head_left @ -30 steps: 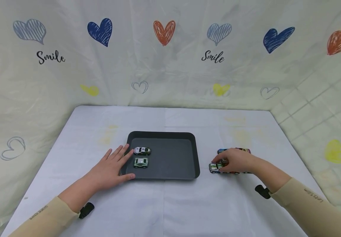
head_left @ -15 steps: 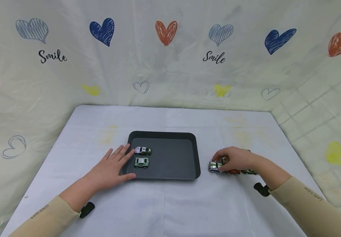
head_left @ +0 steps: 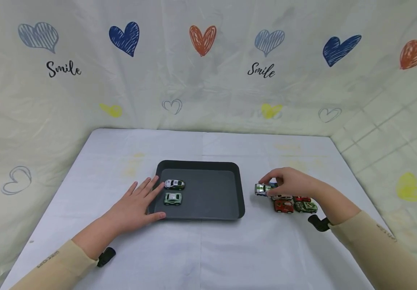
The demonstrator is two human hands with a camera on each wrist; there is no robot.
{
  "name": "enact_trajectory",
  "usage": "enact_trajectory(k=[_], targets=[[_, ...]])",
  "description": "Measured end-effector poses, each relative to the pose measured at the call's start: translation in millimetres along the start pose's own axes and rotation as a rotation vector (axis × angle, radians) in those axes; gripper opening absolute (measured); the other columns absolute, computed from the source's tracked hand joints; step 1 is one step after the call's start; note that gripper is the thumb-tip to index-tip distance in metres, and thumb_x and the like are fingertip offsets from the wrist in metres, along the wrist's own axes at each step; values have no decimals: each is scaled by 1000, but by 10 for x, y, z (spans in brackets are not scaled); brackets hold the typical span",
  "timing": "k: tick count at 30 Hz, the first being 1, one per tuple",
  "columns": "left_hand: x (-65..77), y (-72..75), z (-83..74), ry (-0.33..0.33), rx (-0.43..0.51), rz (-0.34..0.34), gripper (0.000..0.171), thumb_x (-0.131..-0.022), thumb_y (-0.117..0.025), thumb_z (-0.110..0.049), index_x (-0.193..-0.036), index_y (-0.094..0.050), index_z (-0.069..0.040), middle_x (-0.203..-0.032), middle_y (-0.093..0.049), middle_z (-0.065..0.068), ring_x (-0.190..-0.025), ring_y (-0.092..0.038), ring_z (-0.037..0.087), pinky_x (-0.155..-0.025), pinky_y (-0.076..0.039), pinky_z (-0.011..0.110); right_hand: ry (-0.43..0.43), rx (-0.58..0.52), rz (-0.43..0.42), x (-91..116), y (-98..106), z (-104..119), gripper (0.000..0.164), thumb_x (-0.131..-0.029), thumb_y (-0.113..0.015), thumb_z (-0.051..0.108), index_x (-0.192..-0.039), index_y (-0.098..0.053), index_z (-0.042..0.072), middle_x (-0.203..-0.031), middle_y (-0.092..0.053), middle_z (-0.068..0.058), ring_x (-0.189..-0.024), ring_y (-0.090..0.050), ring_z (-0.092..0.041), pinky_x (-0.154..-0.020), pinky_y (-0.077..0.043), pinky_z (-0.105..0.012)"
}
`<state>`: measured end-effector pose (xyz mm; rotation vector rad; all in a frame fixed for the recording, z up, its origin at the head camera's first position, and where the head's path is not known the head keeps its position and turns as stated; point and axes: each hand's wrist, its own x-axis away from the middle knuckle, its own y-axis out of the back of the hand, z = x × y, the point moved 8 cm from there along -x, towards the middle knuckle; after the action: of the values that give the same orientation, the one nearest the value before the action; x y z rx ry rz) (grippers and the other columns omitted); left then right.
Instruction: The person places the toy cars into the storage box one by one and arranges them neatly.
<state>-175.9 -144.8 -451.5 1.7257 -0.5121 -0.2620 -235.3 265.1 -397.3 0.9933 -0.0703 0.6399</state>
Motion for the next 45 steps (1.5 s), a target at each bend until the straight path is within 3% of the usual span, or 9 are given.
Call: enact_trajectory(k=[5, 9, 13, 18, 30, 45], targets=[[4, -12, -4, 2, 1, 5, 95, -89, -46, -76, -160, -19, -20, -167, -8, 7, -152, -10, 33, -120, -7, 58, 8, 3, -18, -77, 50, 61, 37, -85, -80, 35, -119, -71, 26, -80, -60, -2, -62, -43, -17, -55, -42, -30], [8, -5, -7, 0, -1, 5, 96, -88, -44, -78, -160, -19, -20, -167, -9, 7, -152, -10, 33, -120, -7, 58, 21, 6, -21, -193, 67, 143, 38, -85, -79, 39, -120, -70, 28, -75, -57, -4, -63, -44, -19, -55, -42, -31], [4, 6, -14, -2, -8, 6, 97, -88, -41, -80, -160, -19, -20, -167, -9, 7, -152, -10, 33, -120, -7, 58, 50, -1, -14, -339, 61, 292, 38, -85, -79, 38, -121, -70, 29, -86, -62, -1, -65, -46, -21, -57, -42, -33], [-3, 8, -24, -4, -1, 1, 94, -89, -48, -75, -160, -19, -20, -166, -9, 7, -152, -10, 33, -120, -7, 58, 114, 8, 0, -524, 28, 536, 32, -86, -79, 30, -117, -71, 31, -105, -66, 6, -64, -47, -21, -56, -43, -33], [-4, -4, -3, -6, 7, -11, 96, -88, -48, -75, -160, -21, -18, -166, -11, 9, -151, -11, 33, -119, -7, 58, 199, 20, 53, -1036, -141, 1052, 30, -87, -78, 26, -116, -72, 30, -108, -64, 5, -63, -51, -18, -59, -47, -33], [-15, -2, -7, 6, -13, 4, 94, -89, -50, -73, -160, -19, -20, -166, -10, 7, -152, -11, 32, -120, -8, 58, 295, 69, 60, -1403, -252, 1500, 31, -90, -74, 28, -120, -70, 27, -109, -65, 7, -72, -56, -19, -67, -49, -33]])
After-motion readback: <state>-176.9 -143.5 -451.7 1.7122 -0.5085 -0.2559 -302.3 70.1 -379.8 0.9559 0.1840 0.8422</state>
